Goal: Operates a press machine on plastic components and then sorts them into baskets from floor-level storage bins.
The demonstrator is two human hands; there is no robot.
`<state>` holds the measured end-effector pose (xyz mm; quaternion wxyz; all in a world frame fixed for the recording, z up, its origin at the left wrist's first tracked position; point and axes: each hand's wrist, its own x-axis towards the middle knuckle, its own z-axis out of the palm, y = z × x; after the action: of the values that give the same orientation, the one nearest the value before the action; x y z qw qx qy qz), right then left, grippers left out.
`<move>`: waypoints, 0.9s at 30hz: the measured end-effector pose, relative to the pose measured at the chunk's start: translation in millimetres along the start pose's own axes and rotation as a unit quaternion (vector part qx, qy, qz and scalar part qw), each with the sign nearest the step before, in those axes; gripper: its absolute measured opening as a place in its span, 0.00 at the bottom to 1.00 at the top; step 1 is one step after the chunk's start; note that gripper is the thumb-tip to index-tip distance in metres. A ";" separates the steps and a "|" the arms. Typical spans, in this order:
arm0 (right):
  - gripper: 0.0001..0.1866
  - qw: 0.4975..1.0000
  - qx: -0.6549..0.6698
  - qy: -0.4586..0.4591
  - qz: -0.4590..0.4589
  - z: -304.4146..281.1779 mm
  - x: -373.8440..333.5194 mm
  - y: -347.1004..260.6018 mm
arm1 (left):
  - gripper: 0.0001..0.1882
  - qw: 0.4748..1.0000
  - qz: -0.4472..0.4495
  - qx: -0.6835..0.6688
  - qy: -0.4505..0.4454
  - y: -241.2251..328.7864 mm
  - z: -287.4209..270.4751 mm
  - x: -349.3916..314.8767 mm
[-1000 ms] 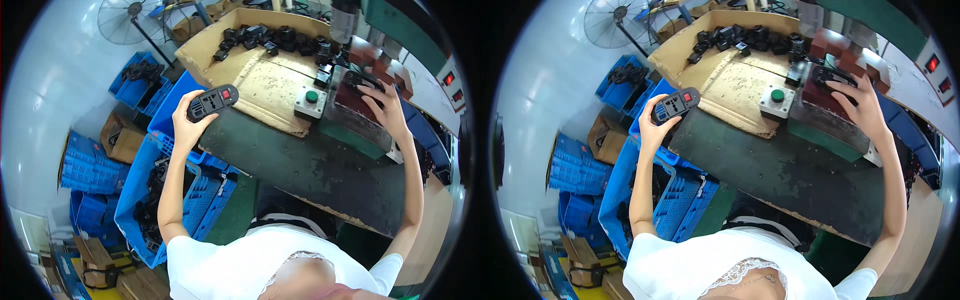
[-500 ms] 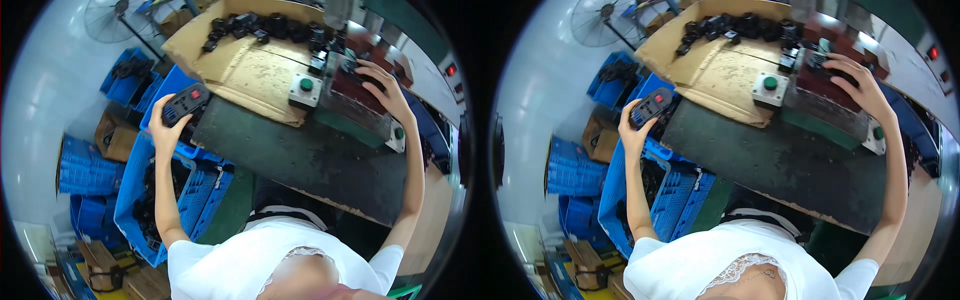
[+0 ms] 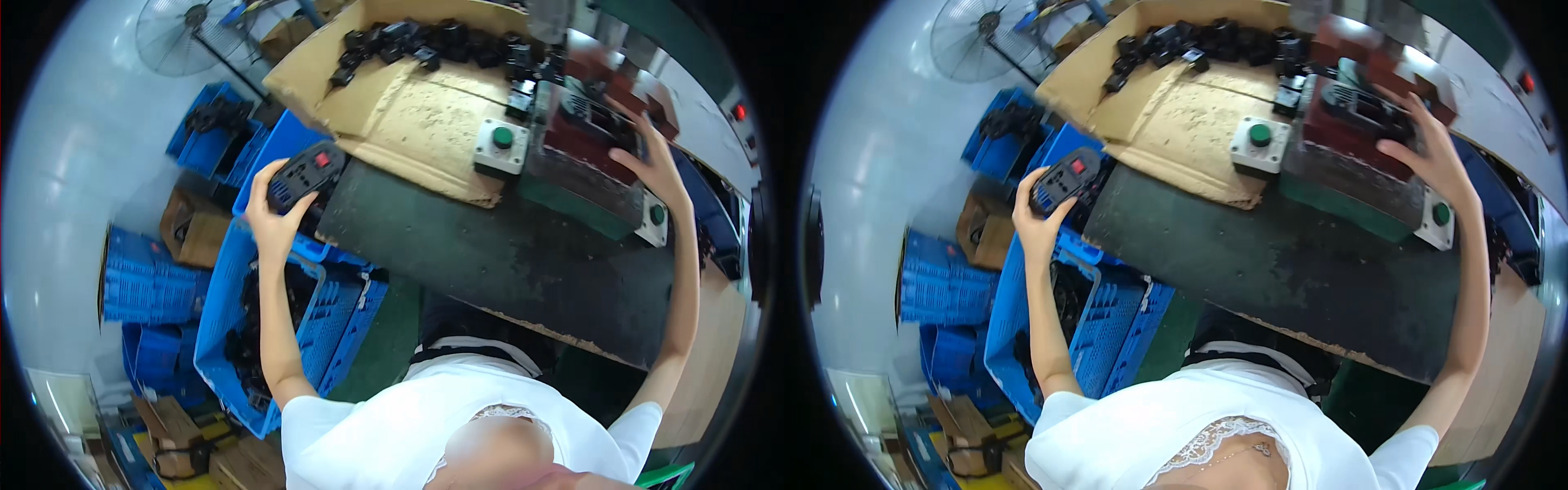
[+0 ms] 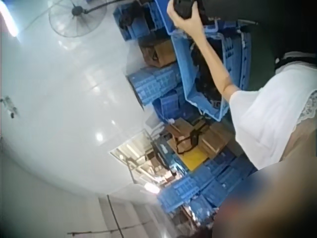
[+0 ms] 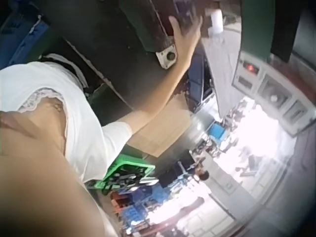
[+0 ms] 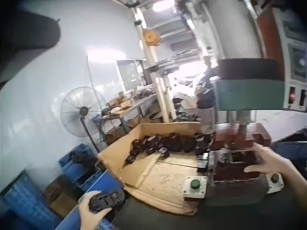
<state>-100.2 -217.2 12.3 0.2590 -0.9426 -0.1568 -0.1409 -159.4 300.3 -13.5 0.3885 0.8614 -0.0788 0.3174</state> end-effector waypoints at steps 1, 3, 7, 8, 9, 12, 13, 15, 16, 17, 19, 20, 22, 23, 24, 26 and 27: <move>0.32 1.000 0.001 0.018 -0.022 -1.5 -6.7 6.1 | 0.26 1.000 0.012 0.020 -0.001 -1.2 0.9 2.3; 0.31 0.998 -0.002 0.038 -0.040 -15.0 -21.2 27.9 | 0.26 1.000 -0.005 -0.019 -0.003 3.0 2.6 4.3; 0.20 0.998 -0.031 0.037 -0.050 -38.1 -39.1 9.3 | 0.27 0.999 -0.022 -0.040 -0.010 0.8 0.7 2.6; 0.18 0.998 -0.040 0.041 -0.018 -45.3 -46.9 11.9 | 0.27 0.999 -0.023 -0.040 -0.008 -1.9 0.3 3.4; 0.16 0.998 -0.047 0.048 0.014 -52.2 -56.1 22.3 | 0.27 0.999 -0.014 -0.030 -0.006 -3.4 0.5 4.0; 0.15 0.993 -0.056 0.099 0.028 -63.6 -78.6 59.3 | 0.27 1.000 0.004 0.018 -0.002 -14.2 0.3 3.6; 0.15 0.991 -0.041 0.120 0.049 -67.2 -85.1 70.8 | 0.27 0.998 0.016 0.053 0.000 -19.0 -0.2 3.9; 0.16 0.989 -0.042 0.132 0.059 -72.0 -94.0 84.2 | 0.27 0.994 0.030 0.108 0.002 -31.3 -0.6 3.9; 0.15 0.988 -0.035 0.141 0.059 -74.4 -97.4 87.7 | 0.27 0.986 0.043 0.163 0.004 -38.3 -0.8 3.9; 0.15 0.986 -0.029 0.150 0.059 -77.2 -99.9 92.2 | 0.27 0.985 0.046 0.164 0.003 -46.1 -1.1 3.8; 0.15 0.987 -0.030 0.150 0.042 -81.9 -103.6 97.8 | 0.27 0.981 0.045 0.191 -0.010 -57.9 -2.0 2.6; 0.15 0.988 -0.030 0.150 0.033 -82.4 -104.0 97.1 | 0.27 0.980 0.035 0.196 -0.013 -62.4 -2.4 0.4; 0.15 0.989 -0.036 0.143 0.030 -80.4 -102.4 92.5 | 0.27 0.980 0.033 0.198 -0.012 -68.1 -3.2 -0.2; 0.15 0.989 -0.034 0.143 0.032 -77.8 -102.7 91.5 | 0.27 0.979 0.029 0.200 -0.009 -70.5 -4.6 -0.4; 0.15 0.989 -0.035 0.137 0.041 -75.9 -103.0 90.8 | 0.27 0.979 0.030 0.200 -0.011 -72.8 -4.7 -0.2; 0.15 0.989 -0.035 0.132 0.051 -72.8 -102.8 90.6 | 0.30 0.978 0.022 0.208 -0.027 -76.9 -5.1 0.3; 0.15 0.989 -0.032 0.132 0.053 -71.3 -103.2 90.6 | 0.30 0.977 0.023 0.209 -0.029 -79.1 -5.7 0.4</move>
<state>-174.0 -352.1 -4.8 0.2544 -0.9305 -0.0662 -0.2551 -131.5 358.7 -59.4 0.1902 0.9302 -0.0418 0.3110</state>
